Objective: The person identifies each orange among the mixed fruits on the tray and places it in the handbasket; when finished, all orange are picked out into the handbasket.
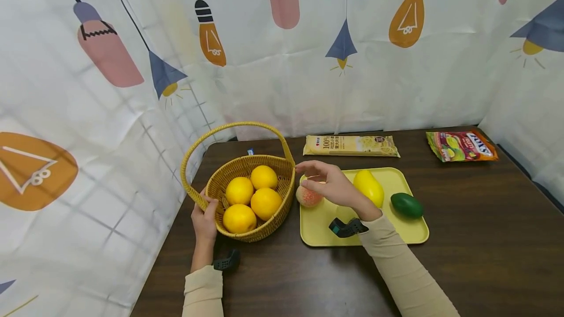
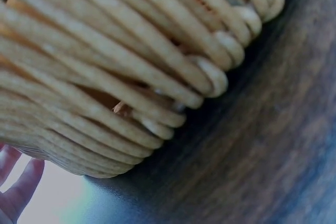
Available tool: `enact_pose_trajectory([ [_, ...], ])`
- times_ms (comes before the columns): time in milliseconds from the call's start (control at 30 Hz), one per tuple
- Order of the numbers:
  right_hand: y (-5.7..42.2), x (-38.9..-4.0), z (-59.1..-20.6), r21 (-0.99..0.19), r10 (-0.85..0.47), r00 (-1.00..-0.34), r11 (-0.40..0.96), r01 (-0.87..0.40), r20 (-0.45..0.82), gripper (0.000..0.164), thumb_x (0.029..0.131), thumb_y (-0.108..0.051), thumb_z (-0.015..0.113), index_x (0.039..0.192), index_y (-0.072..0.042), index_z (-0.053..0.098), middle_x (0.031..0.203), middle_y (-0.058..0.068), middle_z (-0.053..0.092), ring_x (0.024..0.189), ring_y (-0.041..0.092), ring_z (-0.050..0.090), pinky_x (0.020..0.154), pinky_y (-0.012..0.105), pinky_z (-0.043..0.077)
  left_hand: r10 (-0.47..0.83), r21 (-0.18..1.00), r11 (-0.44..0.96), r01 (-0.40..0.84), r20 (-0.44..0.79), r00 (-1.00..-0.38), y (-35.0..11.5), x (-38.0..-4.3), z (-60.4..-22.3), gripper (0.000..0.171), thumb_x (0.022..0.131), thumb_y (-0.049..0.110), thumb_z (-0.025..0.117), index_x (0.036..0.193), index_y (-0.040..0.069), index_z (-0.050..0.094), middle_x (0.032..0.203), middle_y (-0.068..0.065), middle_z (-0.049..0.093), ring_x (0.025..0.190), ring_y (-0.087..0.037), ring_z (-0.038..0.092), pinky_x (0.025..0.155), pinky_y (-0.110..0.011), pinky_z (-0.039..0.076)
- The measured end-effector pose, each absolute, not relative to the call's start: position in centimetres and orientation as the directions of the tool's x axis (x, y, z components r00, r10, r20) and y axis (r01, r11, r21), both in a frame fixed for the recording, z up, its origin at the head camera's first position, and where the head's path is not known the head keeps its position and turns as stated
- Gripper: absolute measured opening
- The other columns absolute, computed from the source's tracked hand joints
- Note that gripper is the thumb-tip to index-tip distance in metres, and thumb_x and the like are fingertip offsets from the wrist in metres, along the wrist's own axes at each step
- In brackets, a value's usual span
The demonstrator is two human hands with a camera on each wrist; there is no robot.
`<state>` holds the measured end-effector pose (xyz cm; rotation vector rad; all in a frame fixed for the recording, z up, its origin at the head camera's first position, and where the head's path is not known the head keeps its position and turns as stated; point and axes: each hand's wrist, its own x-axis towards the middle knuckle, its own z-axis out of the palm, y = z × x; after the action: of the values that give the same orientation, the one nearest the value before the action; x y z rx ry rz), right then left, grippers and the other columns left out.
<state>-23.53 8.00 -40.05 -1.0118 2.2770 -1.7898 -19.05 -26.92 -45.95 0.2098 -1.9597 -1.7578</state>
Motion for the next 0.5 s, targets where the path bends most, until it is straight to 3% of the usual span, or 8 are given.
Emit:
enact_pose_trajectory([
  [333, 10.5, -23.5, -38.9, -0.883, -0.448, -0.823, 0.137, -0.449, 0.349, 0.038, 0.096, -0.015, 0.063, 0.133, -0.008, 0.057, 0.131, 0.010, 0.060, 0.117, 0.025, 0.058, 0.098, 0.043, 0.046, -0.433, 0.965, 0.182, 0.191, 0.253, -0.865, -26.6, -18.8, -45.5, 0.020, 0.093, 0.005, 0.055, 0.096, -0.015, 0.051, 0.142, -0.024, 0.048, 0.127, -0.046, 0.044, 0.080, -0.010, 0.043],
  [500, 11.5, -23.5, -38.4, -0.889, -0.417, -0.841, 0.141, -0.436, 0.346, 0.038, 0.097, -0.016, 0.062, 0.133, -0.010, 0.057, 0.131, 0.009, 0.059, 0.116, 0.024, 0.058, 0.095, 0.037, 0.048, -0.435, 0.950, 0.245, 0.192, 0.285, -0.854, -26.8, -18.6, -45.2, 0.026, 0.092, 0.005, 0.057, 0.108, -0.015, 0.054, 0.145, -0.021, 0.047, 0.130, -0.042, 0.044, 0.083, -0.009, 0.041],
])
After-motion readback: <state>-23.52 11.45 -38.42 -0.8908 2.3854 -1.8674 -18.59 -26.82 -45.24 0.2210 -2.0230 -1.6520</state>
